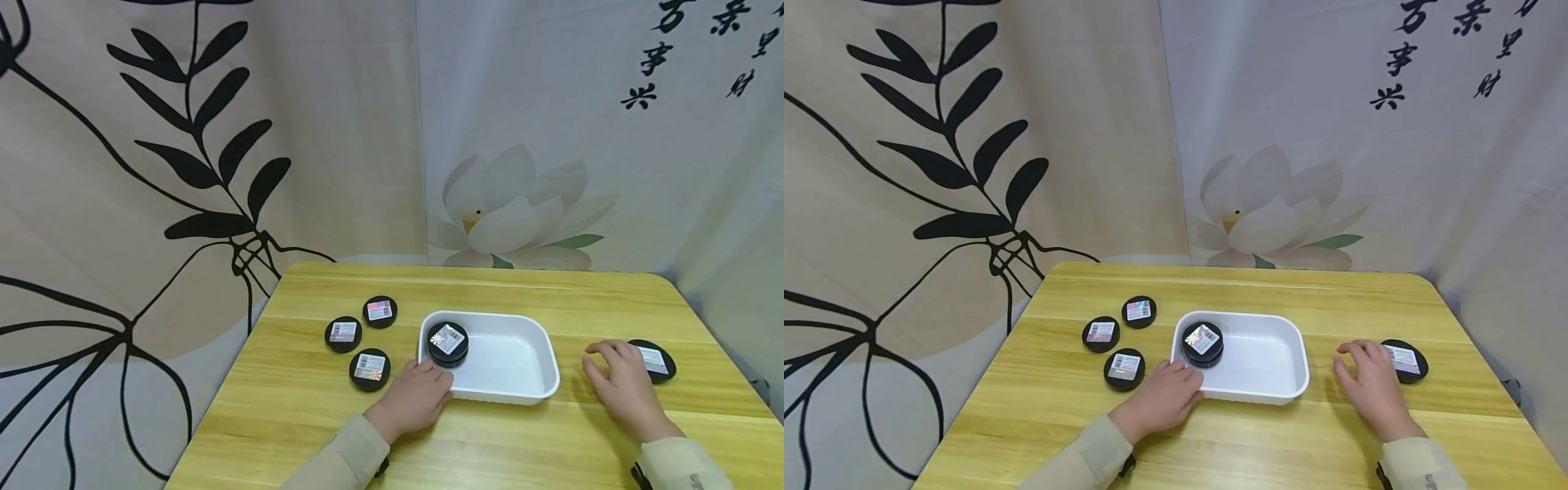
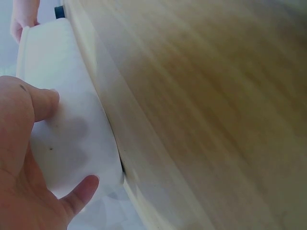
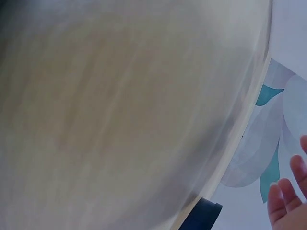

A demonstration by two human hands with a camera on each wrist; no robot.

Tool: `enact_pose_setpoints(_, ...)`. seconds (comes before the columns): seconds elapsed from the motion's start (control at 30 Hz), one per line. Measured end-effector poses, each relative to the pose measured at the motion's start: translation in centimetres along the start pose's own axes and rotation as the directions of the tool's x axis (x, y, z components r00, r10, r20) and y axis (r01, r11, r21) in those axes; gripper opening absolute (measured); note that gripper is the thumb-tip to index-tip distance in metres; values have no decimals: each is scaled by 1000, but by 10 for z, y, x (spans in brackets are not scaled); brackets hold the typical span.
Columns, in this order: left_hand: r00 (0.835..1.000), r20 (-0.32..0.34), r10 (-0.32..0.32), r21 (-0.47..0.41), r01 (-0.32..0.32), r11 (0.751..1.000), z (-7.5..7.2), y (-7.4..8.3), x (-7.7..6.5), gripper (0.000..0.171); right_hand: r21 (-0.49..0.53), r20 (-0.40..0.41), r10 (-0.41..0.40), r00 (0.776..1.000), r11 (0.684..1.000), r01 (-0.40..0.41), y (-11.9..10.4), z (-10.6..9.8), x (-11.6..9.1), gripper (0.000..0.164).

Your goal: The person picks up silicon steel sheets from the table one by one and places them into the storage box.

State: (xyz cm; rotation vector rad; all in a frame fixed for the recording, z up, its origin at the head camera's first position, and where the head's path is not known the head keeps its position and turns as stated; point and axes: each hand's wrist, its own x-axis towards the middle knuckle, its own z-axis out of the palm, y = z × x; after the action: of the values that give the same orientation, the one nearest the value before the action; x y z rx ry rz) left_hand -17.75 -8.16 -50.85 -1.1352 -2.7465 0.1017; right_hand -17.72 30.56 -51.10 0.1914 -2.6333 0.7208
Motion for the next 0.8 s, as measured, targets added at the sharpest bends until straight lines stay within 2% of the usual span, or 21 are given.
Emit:
enact_pose_setpoints(0.33,1000,16,-4,-5,4,1000,0,0,0,21,-14,35,38,999,999,-37,5,-5,-2,22)
enact_pose_setpoints(0.8,1000,1,7,-6,-7,1000,2,0,0,21,-47,7,33,999,998,-33,21,-10,-3,25)
